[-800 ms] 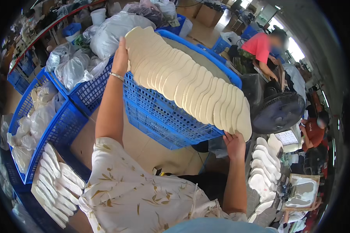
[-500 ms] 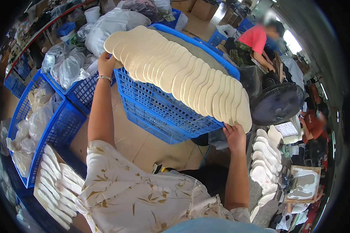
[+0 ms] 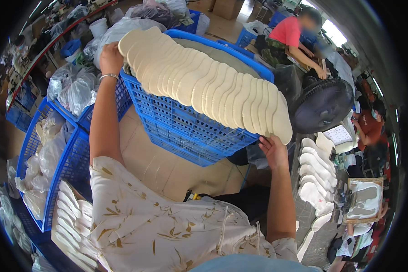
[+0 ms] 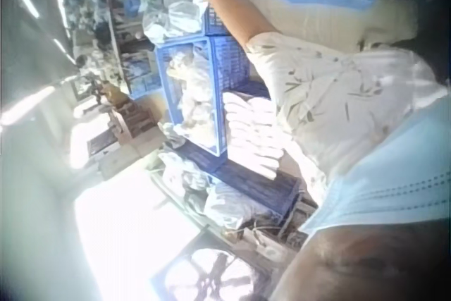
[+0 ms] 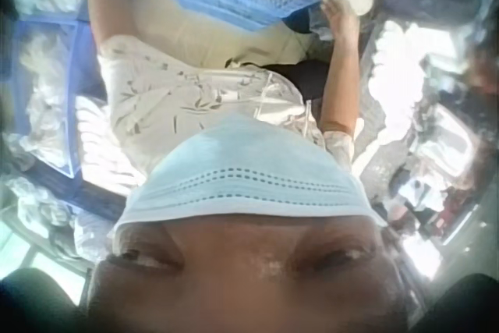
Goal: The recorder is inspecting and organizing shoe insoles in a manufacturing setting.
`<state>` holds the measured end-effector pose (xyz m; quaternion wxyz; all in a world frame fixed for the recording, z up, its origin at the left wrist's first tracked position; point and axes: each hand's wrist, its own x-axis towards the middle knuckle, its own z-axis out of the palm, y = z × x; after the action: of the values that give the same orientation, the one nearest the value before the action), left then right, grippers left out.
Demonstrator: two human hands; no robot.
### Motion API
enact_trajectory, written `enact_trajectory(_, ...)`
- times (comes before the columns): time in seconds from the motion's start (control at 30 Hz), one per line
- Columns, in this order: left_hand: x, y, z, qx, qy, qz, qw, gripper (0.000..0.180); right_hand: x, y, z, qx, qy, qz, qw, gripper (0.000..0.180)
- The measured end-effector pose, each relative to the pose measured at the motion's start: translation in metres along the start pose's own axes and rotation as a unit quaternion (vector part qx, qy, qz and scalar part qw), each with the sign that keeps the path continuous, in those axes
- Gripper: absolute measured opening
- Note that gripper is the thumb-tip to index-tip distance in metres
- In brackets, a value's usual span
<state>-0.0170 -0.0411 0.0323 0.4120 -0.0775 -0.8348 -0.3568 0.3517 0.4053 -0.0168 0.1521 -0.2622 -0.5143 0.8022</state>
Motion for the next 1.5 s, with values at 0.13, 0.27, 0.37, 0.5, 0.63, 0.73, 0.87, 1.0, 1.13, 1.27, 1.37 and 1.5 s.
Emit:
enact_trajectory(0.13, 0.027, -0.044, 0.008, 0.058, 0.055, -0.043, 0.996, 0.026, 0.001, 0.003, 0.004, 0.008, 0.005, -0.011, 1.0, 0.027)
enact_trajectory(0.27, 0.047, -0.053, 0.027, 0.058, 0.069, -0.163, 0.983, 0.026, 0.004, 0.006, -0.001, 0.007, 0.004, -0.012, 1.0, 0.027)
enact_trajectory(0.37, 0.073, -0.051, 0.031, 0.088, 0.135, -0.079, 0.984, 0.023, 0.006, 0.007, -0.002, 0.004, 0.006, -0.011, 1.0, 0.028)
enact_trajectory(0.5, 0.12, -0.042, 0.013, 0.109, 0.244, -0.036, 0.963, 0.023, 0.004, 0.007, 0.001, 0.007, 0.015, -0.011, 1.0, 0.025)
enact_trajectory(0.63, 0.132, -0.039, -0.023, 0.064, 0.238, -0.193, 0.95, 0.029, -0.001, 0.006, 0.007, -0.003, 0.03, -0.015, 0.999, 0.025)
enact_trajectory(0.73, 0.142, -0.068, -0.048, 0.002, 0.336, -0.175, 0.925, 0.027, -0.006, 0.004, 0.01, -0.037, 0.009, -0.021, 0.999, 0.027)
enact_trajectory(0.87, 0.136, -0.044, -0.063, -0.269, 0.336, -0.079, 0.899, 0.025, -0.013, 0.008, -0.006, -0.062, 0.012, 0.045, 0.997, 0.034)
enact_trajectory(1.0, 0.111, 0.001, -0.058, -0.533, 0.212, -0.1, 0.813, 0.022, -0.007, 0.023, -0.017, -0.083, 0.026, 0.097, 0.992, 0.044)
enact_trajectory(1.13, 0.078, 0.051, -0.03, -0.638, 0.051, -0.085, 0.764, 0.025, 0.0, 0.018, -0.022, -0.061, -0.012, 0.082, 0.995, 0.055)
enact_trajectory(1.27, 0.036, 0.107, -0.046, -0.778, -0.1, -0.127, 0.607, 0.026, -0.025, 0.006, -0.02, -0.197, -0.058, 0.075, 0.976, 0.058)
enact_trajectory(1.37, -0.031, 0.195, -0.043, -0.857, -0.197, -0.122, 0.461, 0.032, -0.059, 0.012, -0.039, -0.378, -0.009, -0.121, 0.918, 0.039)
enact_trajectory(1.5, -0.146, 0.333, -0.027, -0.851, -0.263, -0.17, 0.421, 0.042, -0.139, -0.056, -0.017, -0.378, 0.2, -0.442, 0.789, 0.033)
